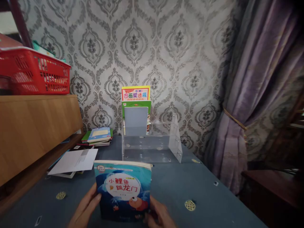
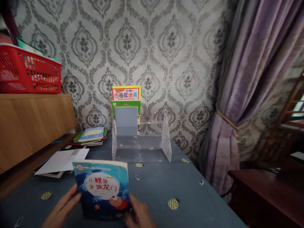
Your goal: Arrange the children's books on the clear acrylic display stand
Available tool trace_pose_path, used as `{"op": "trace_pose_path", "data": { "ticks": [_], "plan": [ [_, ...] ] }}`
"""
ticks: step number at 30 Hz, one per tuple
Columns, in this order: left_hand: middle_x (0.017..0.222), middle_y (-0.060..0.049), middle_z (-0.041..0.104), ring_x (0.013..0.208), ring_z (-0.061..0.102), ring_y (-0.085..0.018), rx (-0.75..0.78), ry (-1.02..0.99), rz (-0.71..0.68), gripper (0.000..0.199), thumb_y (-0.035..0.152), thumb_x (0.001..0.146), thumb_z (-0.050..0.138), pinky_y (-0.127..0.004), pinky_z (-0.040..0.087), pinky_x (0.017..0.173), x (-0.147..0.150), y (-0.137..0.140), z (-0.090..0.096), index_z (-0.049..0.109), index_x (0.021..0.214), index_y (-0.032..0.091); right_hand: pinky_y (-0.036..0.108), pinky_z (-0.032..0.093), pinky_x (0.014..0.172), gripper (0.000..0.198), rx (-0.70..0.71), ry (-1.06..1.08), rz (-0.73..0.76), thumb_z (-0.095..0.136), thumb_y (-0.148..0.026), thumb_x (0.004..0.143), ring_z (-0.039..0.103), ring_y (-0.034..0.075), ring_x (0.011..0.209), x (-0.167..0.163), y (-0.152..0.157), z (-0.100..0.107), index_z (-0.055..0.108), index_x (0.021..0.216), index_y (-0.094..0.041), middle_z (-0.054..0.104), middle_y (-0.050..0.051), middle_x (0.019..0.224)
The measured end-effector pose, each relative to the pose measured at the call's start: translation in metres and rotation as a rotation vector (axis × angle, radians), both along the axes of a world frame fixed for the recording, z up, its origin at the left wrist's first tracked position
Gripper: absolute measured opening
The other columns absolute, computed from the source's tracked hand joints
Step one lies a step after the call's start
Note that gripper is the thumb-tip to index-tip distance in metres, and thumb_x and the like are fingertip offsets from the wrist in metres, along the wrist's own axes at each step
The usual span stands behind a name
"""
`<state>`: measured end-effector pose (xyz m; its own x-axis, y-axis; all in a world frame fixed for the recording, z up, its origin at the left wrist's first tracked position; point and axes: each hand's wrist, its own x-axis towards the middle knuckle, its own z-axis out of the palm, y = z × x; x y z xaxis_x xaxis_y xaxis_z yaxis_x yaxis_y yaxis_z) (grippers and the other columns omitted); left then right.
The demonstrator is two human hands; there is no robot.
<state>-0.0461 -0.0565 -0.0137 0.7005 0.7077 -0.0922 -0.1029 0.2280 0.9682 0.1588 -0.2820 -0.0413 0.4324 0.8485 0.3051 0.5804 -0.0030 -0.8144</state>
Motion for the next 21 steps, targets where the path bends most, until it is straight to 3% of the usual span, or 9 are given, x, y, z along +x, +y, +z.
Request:
{"op": "trace_pose_path", "data": {
  "ticks": [3, 5, 8, 11, 14, 17, 21],
  "plan": [
    [0.122, -0.002, 0.073, 0.139, 0.048, -0.035, 0.105, 0.066, 0.019, 0.045, 0.04, 0.069, 0.08, -0.047, 0.054, 0.103, 0.0, 0.008, 0.008, 0.074, 0.114, 0.037, 0.038, 0.059, 0.071, 0.039, 0.008, 0.034, 0.013, 0.056, -0.043, 0.091, 0.066, 0.024, 0.08, 0.005, 0.001, -0.004, 0.064, 0.127, -0.03, 0.071, 0.006, 0.089],
    [0.115, -0.003, 0.075, 0.133, 0.053, -0.037, 0.194, 0.084, 0.014, 0.042, 0.04, 0.066, 0.081, -0.045, 0.056, 0.099, 0.005, 0.013, 0.02, 0.076, 0.108, 0.037, 0.039, 0.059, 0.073, 0.04, 0.033, 0.066, 0.032, 0.053, -0.046, 0.091, 0.066, 0.025, 0.082, 0.009, 0.005, 0.004, 0.065, 0.125, -0.027, 0.071, 0.007, 0.092],
    [0.098, -0.005, 0.076, 0.111, 0.064, -0.036, 0.369, 0.098, -0.015, 0.034, 0.04, 0.068, 0.08, -0.04, 0.059, 0.084, 0.016, 0.017, 0.043, 0.077, 0.101, 0.033, 0.037, 0.058, 0.07, 0.04, 0.081, 0.128, 0.097, 0.049, -0.049, 0.092, 0.066, 0.023, 0.08, 0.018, 0.014, 0.03, 0.067, 0.118, -0.024, 0.071, 0.007, 0.091],
    [0.084, -0.005, 0.07, 0.084, 0.065, -0.027, 0.579, 0.103, -0.081, 0.022, 0.043, 0.074, 0.076, -0.032, 0.056, 0.069, 0.034, 0.02, 0.073, 0.075, 0.09, 0.028, 0.034, 0.058, 0.071, 0.034, 0.107, 0.162, 0.152, 0.05, -0.044, 0.093, 0.068, 0.023, 0.085, 0.033, 0.025, 0.065, 0.066, 0.113, -0.022, 0.071, 0.006, 0.09],
    [0.076, -0.003, 0.063, 0.074, 0.06, -0.021, 0.806, 0.076, -0.112, 0.023, 0.046, 0.082, 0.067, -0.028, 0.053, 0.062, 0.059, 0.026, 0.113, 0.066, 0.077, 0.024, 0.033, 0.059, 0.067, 0.032, 0.153, 0.129, 0.241, 0.054, -0.041, 0.091, 0.068, 0.021, 0.082, 0.055, 0.033, 0.103, 0.064, 0.112, -0.02, 0.071, 0.006, 0.093],
    [0.067, 0.001, 0.053, 0.064, 0.055, -0.016, 0.938, 0.029, -0.202, 0.03, 0.046, 0.082, 0.064, -0.027, 0.053, 0.057, 0.088, 0.038, 0.162, 0.054, 0.068, 0.022, 0.035, 0.061, 0.074, 0.03, 0.141, 0.082, 0.29, 0.053, -0.038, 0.093, 0.069, 0.021, 0.09, 0.084, 0.042, 0.148, 0.062, 0.115, -0.02, 0.072, 0.008, 0.105],
    [0.079, -0.002, 0.059, 0.078, 0.06, -0.019, 1.014, -0.055, -0.235, 0.026, 0.044, 0.081, 0.063, -0.033, 0.058, 0.067, 0.13, 0.06, 0.23, 0.056, 0.081, 0.019, 0.038, 0.063, 0.08, 0.027, 0.175, -0.05, 0.316, 0.056, -0.031, 0.092, 0.07, 0.02, 0.094, 0.132, 0.06, 0.214, 0.06, 0.115, -0.018, 0.07, 0.01, 0.115]
  ]
}}
